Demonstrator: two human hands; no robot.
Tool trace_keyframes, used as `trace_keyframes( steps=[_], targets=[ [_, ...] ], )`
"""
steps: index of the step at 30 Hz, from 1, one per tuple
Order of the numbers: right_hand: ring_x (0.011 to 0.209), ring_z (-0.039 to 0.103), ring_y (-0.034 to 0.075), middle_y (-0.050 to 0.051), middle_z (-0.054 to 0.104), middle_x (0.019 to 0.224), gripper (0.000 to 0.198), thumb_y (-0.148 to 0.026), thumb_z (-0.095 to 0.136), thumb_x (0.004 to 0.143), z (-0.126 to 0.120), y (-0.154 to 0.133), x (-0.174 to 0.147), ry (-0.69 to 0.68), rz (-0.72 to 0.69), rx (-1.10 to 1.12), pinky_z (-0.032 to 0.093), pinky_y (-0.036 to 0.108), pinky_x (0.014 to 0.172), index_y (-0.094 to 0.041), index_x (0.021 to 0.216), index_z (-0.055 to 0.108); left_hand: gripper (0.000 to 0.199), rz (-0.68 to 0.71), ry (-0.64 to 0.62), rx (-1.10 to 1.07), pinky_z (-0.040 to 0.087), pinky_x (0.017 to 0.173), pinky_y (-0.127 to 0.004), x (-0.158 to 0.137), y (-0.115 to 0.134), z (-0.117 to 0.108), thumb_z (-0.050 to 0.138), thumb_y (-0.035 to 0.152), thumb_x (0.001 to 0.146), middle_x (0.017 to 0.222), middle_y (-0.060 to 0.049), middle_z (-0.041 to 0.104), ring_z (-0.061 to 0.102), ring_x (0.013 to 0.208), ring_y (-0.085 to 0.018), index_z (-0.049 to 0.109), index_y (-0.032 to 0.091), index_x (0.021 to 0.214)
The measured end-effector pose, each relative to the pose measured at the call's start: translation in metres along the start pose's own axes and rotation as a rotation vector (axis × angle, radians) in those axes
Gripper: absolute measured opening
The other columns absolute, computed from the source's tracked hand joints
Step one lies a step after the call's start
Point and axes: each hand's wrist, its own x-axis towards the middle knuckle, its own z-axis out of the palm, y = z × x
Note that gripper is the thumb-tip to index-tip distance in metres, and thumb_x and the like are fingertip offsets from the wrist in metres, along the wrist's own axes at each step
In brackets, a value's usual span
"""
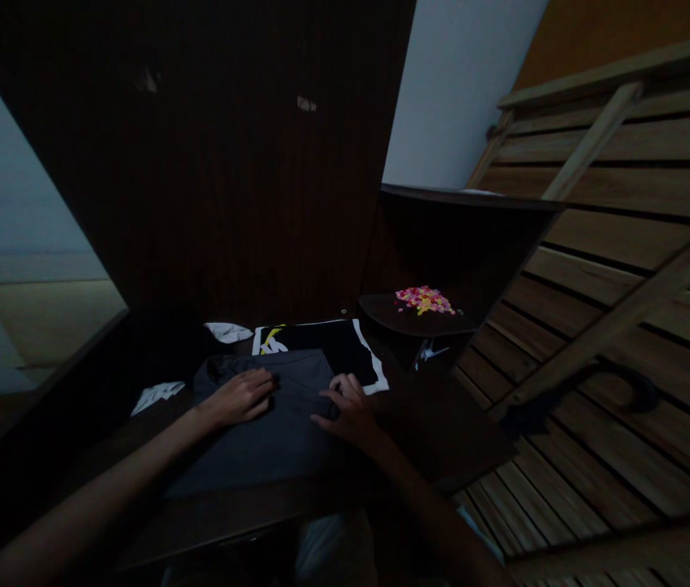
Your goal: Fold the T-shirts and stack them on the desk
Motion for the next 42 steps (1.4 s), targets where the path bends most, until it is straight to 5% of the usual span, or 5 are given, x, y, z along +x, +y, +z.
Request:
trace_keyframes(
  steps=[13, 21, 29, 37, 42],
  targets=[
    [0.131, 0.047, 0.031, 0.014, 0.048, 0.144, 0.132, -0.043, 0.091, 0.043, 0.0, 0.0, 0.047, -0.278, 0.17, 0.435, 0.034, 0.048, 0.11, -0.027, 0.153, 0.021, 0.034, -0.368, -0.072, -0.263, 0.047, 0.084, -0.036, 0.026, -0.038, -0.041, 0.033, 0.039, 0.094, 0.1, -0.011, 0.068, 0.066, 0.091, -0.024, 0.054, 0.018, 0.11],
    [0.097, 0.067, 0.025, 0.008, 0.07, 0.104, 0.043, -0.041, 0.068, 0.075, 0.032, 0.029, 0.064, 0.058, 0.597, 0.774, 0.052, 0.043, 0.087, -0.022, 0.113, 0.058, 0.045, -0.441, -0.319, -0.372, 0.048, 0.077, -0.033, 0.041, -0.061, -0.04, 0.043, 0.053, 0.087, 0.096, -0.01, 0.07, 0.065, 0.087, -0.024, 0.062, 0.017, 0.107],
    [0.076, 0.067, 0.021, 0.001, 0.066, 0.084, 0.048, -0.034, 0.072, 0.066, 0.042, 0.049, 0.087, 0.11, 0.809, 0.973, 0.053, 0.034, 0.067, -0.024, 0.106, 0.047, 0.05, -0.693, -0.591, -0.579, 0.05, 0.073, -0.029, 0.015, -0.105, -0.056, 0.07, 0.059, 0.061, 0.095, -0.008, 0.074, 0.068, 0.087, -0.025, 0.07, 0.017, 0.089],
    [0.063, 0.058, 0.014, -0.006, 0.058, 0.073, 0.034, -0.033, 0.06, 0.072, 0.051, 0.065, 0.089, 0.013, 0.728, 0.667, 0.044, 0.025, 0.056, -0.024, 0.1, 0.044, 0.047, -0.758, -0.633, -0.477, 0.049, 0.067, -0.031, -0.001, -0.118, -0.051, 0.064, 0.061, 0.062, 0.087, -0.01, 0.073, 0.067, 0.079, -0.026, 0.069, 0.016, 0.075],
    [0.058, 0.058, 0.012, -0.007, 0.056, 0.07, 0.039, -0.042, 0.06, 0.079, 0.048, 0.061, 0.082, 0.016, 0.695, 0.597, 0.045, 0.024, 0.055, -0.024, 0.109, 0.044, 0.056, -0.71, -0.466, -0.478, 0.048, 0.067, -0.03, -0.013, -0.121, -0.038, 0.057, 0.071, 0.064, 0.086, -0.007, 0.072, 0.066, 0.08, -0.023, 0.067, 0.018, 0.077]
  ],
)
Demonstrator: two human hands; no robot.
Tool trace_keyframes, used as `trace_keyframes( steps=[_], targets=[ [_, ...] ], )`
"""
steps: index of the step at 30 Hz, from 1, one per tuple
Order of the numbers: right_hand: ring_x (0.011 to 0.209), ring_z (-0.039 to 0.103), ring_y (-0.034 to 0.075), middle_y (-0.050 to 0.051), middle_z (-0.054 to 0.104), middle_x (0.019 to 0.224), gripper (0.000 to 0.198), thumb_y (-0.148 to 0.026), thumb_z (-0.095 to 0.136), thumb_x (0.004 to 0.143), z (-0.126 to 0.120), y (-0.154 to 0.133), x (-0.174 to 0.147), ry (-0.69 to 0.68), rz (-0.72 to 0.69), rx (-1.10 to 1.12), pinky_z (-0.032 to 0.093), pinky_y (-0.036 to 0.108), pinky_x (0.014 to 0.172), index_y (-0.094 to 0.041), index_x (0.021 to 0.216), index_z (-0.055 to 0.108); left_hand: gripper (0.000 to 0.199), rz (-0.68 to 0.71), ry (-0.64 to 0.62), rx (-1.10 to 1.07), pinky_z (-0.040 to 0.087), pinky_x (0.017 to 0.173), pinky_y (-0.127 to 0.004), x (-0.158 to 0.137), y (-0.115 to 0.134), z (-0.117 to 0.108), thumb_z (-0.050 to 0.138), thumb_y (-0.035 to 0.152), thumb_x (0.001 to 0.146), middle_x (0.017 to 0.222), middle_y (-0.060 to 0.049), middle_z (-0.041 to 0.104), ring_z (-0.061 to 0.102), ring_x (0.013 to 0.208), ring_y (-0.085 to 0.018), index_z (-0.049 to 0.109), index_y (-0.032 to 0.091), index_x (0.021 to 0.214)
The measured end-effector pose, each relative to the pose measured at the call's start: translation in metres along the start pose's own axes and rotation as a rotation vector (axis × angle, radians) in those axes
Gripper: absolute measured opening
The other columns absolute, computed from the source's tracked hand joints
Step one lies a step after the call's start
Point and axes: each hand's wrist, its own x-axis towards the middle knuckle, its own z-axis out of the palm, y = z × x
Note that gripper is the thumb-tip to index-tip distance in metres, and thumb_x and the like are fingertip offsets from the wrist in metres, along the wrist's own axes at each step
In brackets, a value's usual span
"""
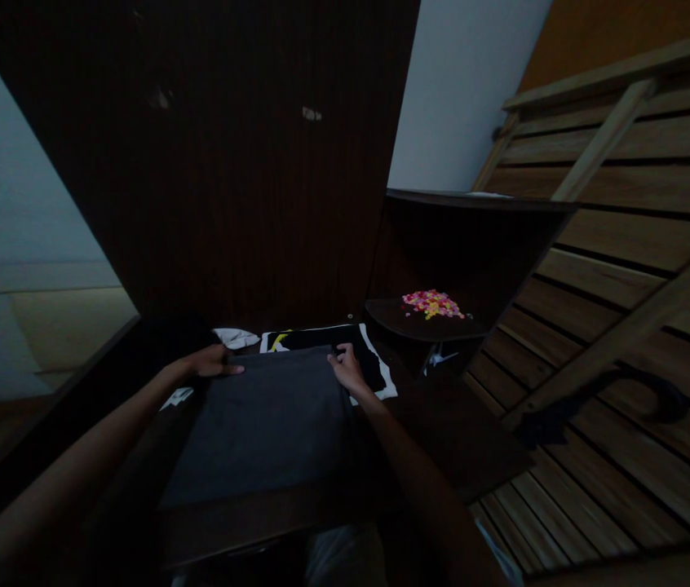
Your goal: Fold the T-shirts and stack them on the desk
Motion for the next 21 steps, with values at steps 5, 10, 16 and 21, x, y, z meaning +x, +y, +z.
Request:
trace_keyframes(
  steps=[5, 10, 16, 21],
  targets=[
    [0.071, 0.066, 0.019, -0.001, 0.065, 0.086, 0.09, -0.043, 0.082, 0.062, -0.015, -0.015, -0.036, -0.223, 0.232, 0.163, 0.053, 0.03, 0.059, -0.027, 0.133, 0.03, 0.06, 0.022, 0.147, -0.07, 0.047, 0.07, -0.03, -0.004, -0.008, 0.009, 0.051, 0.076, 0.068, 0.086, -0.004, 0.071, 0.065, 0.081, -0.022, 0.065, 0.02, 0.081],
    [0.108, 0.063, 0.028, 0.016, 0.056, 0.13, 0.14, -0.029, 0.093, 0.045, -0.027, -0.026, -0.076, -0.556, 0.211, 0.258, 0.055, 0.044, 0.083, -0.032, 0.15, 0.001, 0.069, 0.005, 0.419, 0.252, 0.04, 0.091, -0.043, 0.002, -0.002, 0.027, 0.046, 0.078, 0.072, 0.096, -0.016, 0.072, 0.063, 0.098, -0.033, 0.065, 0.016, 0.094],
    [0.112, 0.062, 0.027, 0.013, 0.055, 0.133, 0.135, -0.032, 0.09, 0.052, -0.031, -0.023, -0.108, -0.551, 0.07, 0.325, 0.053, 0.046, 0.09, -0.035, 0.153, 0.001, 0.068, -0.022, 0.448, 0.306, 0.032, 0.097, -0.048, 0.008, -0.002, 0.04, 0.039, 0.076, 0.078, 0.1, -0.019, 0.073, 0.064, 0.101, -0.034, 0.069, 0.016, 0.093],
    [0.094, 0.068, 0.025, 0.009, 0.065, 0.119, 0.113, -0.033, 0.083, 0.064, -0.046, -0.021, -0.117, -0.483, 0.097, 0.307, 0.057, 0.04, 0.076, -0.034, 0.152, 0.011, 0.067, -0.053, 0.498, 0.272, 0.032, 0.097, -0.045, 0.007, 0.002, 0.041, 0.023, 0.064, 0.09, 0.103, -0.018, 0.073, 0.064, 0.101, -0.031, 0.069, 0.016, 0.093]
  ],
)
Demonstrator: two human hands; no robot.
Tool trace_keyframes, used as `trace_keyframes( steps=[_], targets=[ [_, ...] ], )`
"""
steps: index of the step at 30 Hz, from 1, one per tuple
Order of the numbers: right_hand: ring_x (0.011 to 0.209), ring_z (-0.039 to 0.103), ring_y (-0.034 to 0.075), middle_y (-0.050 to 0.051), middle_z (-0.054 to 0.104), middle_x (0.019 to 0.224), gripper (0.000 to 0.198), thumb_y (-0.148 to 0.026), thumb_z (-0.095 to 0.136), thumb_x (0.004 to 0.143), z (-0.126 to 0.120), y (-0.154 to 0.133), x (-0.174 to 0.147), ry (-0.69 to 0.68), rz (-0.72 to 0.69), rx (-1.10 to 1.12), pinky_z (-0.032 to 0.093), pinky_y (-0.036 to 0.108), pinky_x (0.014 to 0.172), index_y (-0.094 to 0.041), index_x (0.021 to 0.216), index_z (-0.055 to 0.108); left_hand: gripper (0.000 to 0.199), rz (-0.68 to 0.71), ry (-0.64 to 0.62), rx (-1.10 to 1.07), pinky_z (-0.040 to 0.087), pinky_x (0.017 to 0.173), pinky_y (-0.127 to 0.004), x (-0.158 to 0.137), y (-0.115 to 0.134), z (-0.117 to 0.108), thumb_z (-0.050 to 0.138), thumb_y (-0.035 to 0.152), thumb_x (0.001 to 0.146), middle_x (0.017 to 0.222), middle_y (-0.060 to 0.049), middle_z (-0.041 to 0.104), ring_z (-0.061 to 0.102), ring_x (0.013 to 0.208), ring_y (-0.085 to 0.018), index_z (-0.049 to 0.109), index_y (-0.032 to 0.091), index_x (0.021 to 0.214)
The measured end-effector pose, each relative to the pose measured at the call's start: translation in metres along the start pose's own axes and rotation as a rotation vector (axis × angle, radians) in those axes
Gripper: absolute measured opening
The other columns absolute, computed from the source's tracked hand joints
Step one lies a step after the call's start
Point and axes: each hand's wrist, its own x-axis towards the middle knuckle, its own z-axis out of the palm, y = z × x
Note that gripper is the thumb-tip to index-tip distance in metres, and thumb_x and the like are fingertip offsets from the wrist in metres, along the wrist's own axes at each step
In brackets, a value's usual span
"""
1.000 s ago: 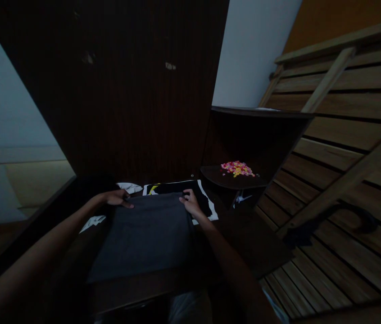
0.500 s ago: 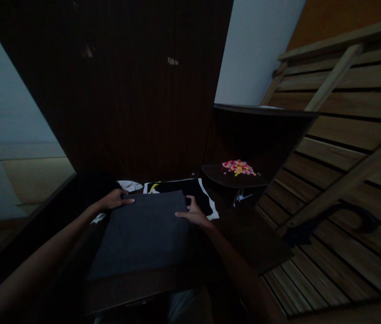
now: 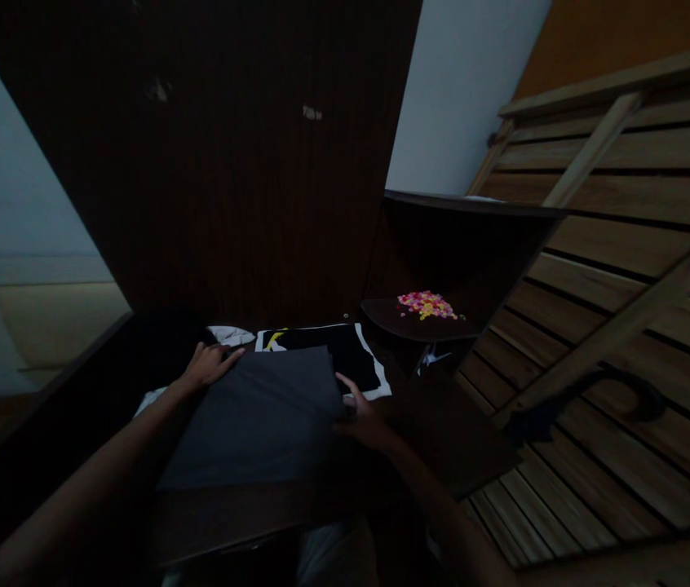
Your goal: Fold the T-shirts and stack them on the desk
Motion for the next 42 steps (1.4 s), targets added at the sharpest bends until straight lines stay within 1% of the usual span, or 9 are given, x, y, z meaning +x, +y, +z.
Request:
trace_keyframes(
  steps=[3, 9, 15, 18, 21, 28, 30, 37, 42],
  targets=[
    [0.095, 0.067, 0.024, 0.01, 0.064, 0.12, 0.103, -0.035, 0.079, 0.07, 0.001, 0.0, -0.006, 0.02, 0.005, -0.108, 0.056, 0.04, 0.078, -0.031, 0.151, 0.017, 0.064, -0.029, 0.007, 0.009, 0.032, 0.097, -0.046, 0.001, 0.002, -0.001, 0.024, 0.062, 0.09, 0.1, -0.018, 0.073, 0.064, 0.099, -0.032, 0.068, 0.016, 0.091],
    [0.118, 0.054, 0.029, 0.013, 0.048, 0.141, 0.105, -0.027, 0.084, 0.061, 0.008, -0.004, -0.019, 0.056, -0.028, -0.414, 0.045, 0.048, 0.099, -0.029, 0.15, 0.028, 0.064, -0.048, 0.097, -0.047, 0.036, 0.091, -0.043, 0.002, 0.001, -0.002, 0.03, 0.067, 0.086, 0.079, -0.015, 0.071, 0.062, 0.088, -0.032, 0.065, 0.015, 0.089],
    [0.086, 0.065, 0.02, 0.012, 0.055, 0.13, 0.105, -0.022, 0.083, 0.061, -0.002, -0.004, -0.031, -0.004, 0.008, -0.329, 0.056, 0.032, 0.067, -0.033, 0.15, 0.028, 0.053, -0.022, 0.179, -0.021, 0.033, 0.095, -0.048, -0.003, 0.014, 0.003, 0.037, 0.059, 0.088, 0.091, -0.018, 0.069, 0.06, 0.097, -0.034, 0.064, 0.014, 0.093],
    [0.06, 0.061, 0.011, 0.012, 0.058, 0.124, 0.109, -0.028, 0.084, 0.06, -0.007, -0.002, -0.027, -0.046, 0.137, -0.294, 0.05, 0.024, 0.047, -0.035, 0.151, 0.024, 0.045, 0.002, 0.303, 0.028, 0.035, 0.094, -0.051, -0.01, 0.025, 0.003, 0.039, 0.051, 0.091, 0.11, -0.021, 0.064, 0.054, 0.109, -0.036, 0.063, 0.014, 0.101],
    [0.047, 0.055, 0.007, 0.006, 0.065, 0.107, 0.098, -0.042, 0.077, 0.069, -0.01, -0.003, -0.011, 0.049, 0.153, -0.219, 0.043, 0.019, 0.038, -0.033, 0.15, 0.021, 0.043, 0.115, 0.375, 0.005, 0.039, 0.094, -0.049, -0.028, 0.042, 0.002, 0.04, 0.046, 0.092, 0.121, -0.021, 0.059, 0.051, 0.114, -0.034, 0.061, 0.013, 0.111],
    [0.034, 0.038, 0.003, -0.005, 0.066, 0.084, 0.087, -0.047, 0.075, 0.063, -0.006, -0.008, 0.038, 0.357, 0.094, 0.019, 0.027, 0.017, 0.031, -0.03, 0.137, 0.032, 0.066, 0.683, -0.051, -0.217, 0.028, 0.112, -0.053, -0.118, 0.1, 0.02, 0.052, 0.06, 0.085, 0.149, -0.01, 0.045, 0.037, 0.138, -0.03, 0.044, 0.026, 0.141],
    [0.035, 0.039, 0.004, -0.005, 0.066, 0.082, 0.085, -0.044, 0.077, 0.059, -0.003, -0.01, 0.048, 0.433, 0.082, 0.049, 0.027, 0.018, 0.032, -0.03, 0.132, 0.036, 0.072, 0.752, -0.101, -0.202, 0.023, 0.115, -0.052, -0.136, 0.114, 0.029, 0.056, 0.057, 0.084, 0.152, -0.009, 0.04, 0.032, 0.142, -0.029, 0.038, 0.025, 0.145],
    [0.061, 0.06, 0.014, -0.006, 0.062, 0.063, 0.065, -0.034, 0.081, 0.052, -0.002, -0.009, 0.066, 0.486, 0.005, 0.058, 0.044, 0.022, 0.052, -0.022, 0.108, 0.05, 0.047, 0.729, -0.01, -0.118, 0.028, 0.116, -0.043, -0.152, 0.145, 0.051, 0.044, 0.029, 0.095, 0.145, -0.009, 0.05, 0.04, 0.138, -0.023, 0.044, 0.019, 0.141],
    [0.06, 0.06, 0.013, -0.004, 0.065, 0.072, 0.067, -0.035, 0.079, 0.056, -0.003, -0.001, 0.077, 0.477, 0.058, 0.114, 0.04, 0.02, 0.049, -0.025, 0.115, 0.048, 0.048, 0.641, 0.03, -0.069, 0.037, 0.11, -0.041, -0.159, 0.167, 0.07, 0.045, 0.029, 0.094, 0.141, -0.013, 0.054, 0.046, 0.133, -0.025, 0.044, 0.016, 0.14]
  ],
)
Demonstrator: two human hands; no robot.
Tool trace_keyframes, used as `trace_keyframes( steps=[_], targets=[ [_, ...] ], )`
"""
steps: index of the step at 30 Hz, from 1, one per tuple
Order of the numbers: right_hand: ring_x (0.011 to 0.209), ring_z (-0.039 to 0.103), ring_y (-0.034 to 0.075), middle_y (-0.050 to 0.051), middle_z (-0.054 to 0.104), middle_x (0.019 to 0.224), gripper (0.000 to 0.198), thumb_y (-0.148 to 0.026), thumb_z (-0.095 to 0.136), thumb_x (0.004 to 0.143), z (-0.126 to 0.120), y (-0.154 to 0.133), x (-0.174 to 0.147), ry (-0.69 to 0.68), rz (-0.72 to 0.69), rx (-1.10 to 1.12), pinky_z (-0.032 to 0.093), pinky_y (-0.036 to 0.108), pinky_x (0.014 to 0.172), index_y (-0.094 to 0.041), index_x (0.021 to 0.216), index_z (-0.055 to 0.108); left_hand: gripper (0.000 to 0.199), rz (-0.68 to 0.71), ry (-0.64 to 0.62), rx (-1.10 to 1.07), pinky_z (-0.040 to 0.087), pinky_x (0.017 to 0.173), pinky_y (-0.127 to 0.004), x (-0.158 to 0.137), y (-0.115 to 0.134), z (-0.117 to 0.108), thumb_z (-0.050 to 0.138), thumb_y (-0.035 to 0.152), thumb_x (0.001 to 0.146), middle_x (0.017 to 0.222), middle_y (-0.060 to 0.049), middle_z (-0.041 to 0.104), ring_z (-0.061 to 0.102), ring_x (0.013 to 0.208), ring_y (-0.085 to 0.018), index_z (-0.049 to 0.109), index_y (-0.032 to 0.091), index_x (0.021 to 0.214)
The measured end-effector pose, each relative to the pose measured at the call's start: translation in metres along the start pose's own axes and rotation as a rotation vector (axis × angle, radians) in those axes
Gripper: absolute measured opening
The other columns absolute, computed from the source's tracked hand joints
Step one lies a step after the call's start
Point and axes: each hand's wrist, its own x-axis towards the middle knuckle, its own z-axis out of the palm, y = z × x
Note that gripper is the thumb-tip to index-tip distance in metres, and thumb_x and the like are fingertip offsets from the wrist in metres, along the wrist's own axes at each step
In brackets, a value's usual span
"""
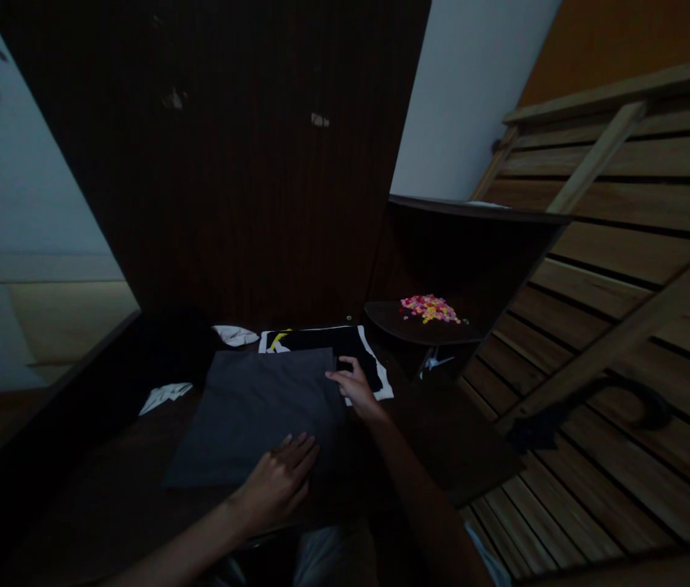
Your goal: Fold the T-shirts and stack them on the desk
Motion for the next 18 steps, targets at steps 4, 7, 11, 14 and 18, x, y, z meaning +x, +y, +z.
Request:
trace_keyframes(
  steps=[4, 7, 11, 14, 18],
  targets=[
    [0.062, 0.064, 0.016, -0.002, 0.068, 0.079, 0.074, -0.034, 0.077, 0.06, 0.001, 0.0, 0.011, -0.056, 0.002, -0.056, 0.044, 0.022, 0.048, -0.028, 0.127, 0.045, 0.047, -0.037, 0.033, 0.038, 0.041, 0.105, -0.04, 0.016, 0.016, 0.014, 0.043, 0.037, 0.096, 0.14, -0.015, 0.053, 0.046, 0.133, -0.027, 0.047, 0.014, 0.137],
    [0.071, 0.068, 0.019, 0.002, 0.07, 0.09, 0.076, -0.03, 0.076, 0.061, 0.0, -0.002, 0.018, -0.113, -0.04, -0.052, 0.052, 0.026, 0.055, -0.029, 0.131, 0.046, 0.048, -0.006, 0.013, 0.061, 0.043, 0.102, -0.039, 0.033, 0.025, 0.018, 0.046, 0.042, 0.095, 0.138, -0.017, 0.055, 0.047, 0.131, -0.027, 0.052, 0.013, 0.133],
    [0.083, 0.068, 0.022, 0.006, 0.069, 0.101, 0.077, -0.024, 0.076, 0.059, -0.002, -0.002, 0.023, -0.136, -0.113, -0.062, 0.056, 0.033, 0.068, -0.027, 0.132, 0.05, 0.044, -0.021, -0.041, 0.094, 0.049, 0.094, -0.039, 0.049, 0.033, 0.012, 0.045, 0.039, 0.096, 0.134, -0.02, 0.057, 0.053, 0.125, -0.029, 0.056, 0.01, 0.126],
    [0.091, 0.067, 0.022, 0.007, 0.069, 0.108, 0.075, -0.023, 0.074, 0.06, -0.004, 0.0, 0.027, -0.162, -0.148, -0.078, 0.055, 0.036, 0.077, -0.028, 0.133, 0.053, 0.038, -0.001, -0.092, 0.11, 0.052, 0.086, -0.037, 0.051, 0.034, 0.002, 0.041, 0.032, 0.097, 0.135, -0.02, 0.055, 0.053, 0.125, -0.03, 0.057, 0.01, 0.124],
    [0.106, 0.063, 0.025, 0.007, 0.069, 0.113, 0.056, -0.027, 0.075, 0.06, -0.007, 0.001, 0.031, -0.145, -0.187, -0.147, 0.051, 0.038, 0.087, -0.025, 0.115, 0.068, 0.043, 0.02, -0.136, 0.117, 0.054, 0.082, -0.038, 0.048, 0.032, -0.007, 0.046, 0.027, 0.094, 0.138, -0.023, 0.051, 0.049, 0.128, -0.031, 0.049, 0.007, 0.132]
  ],
)
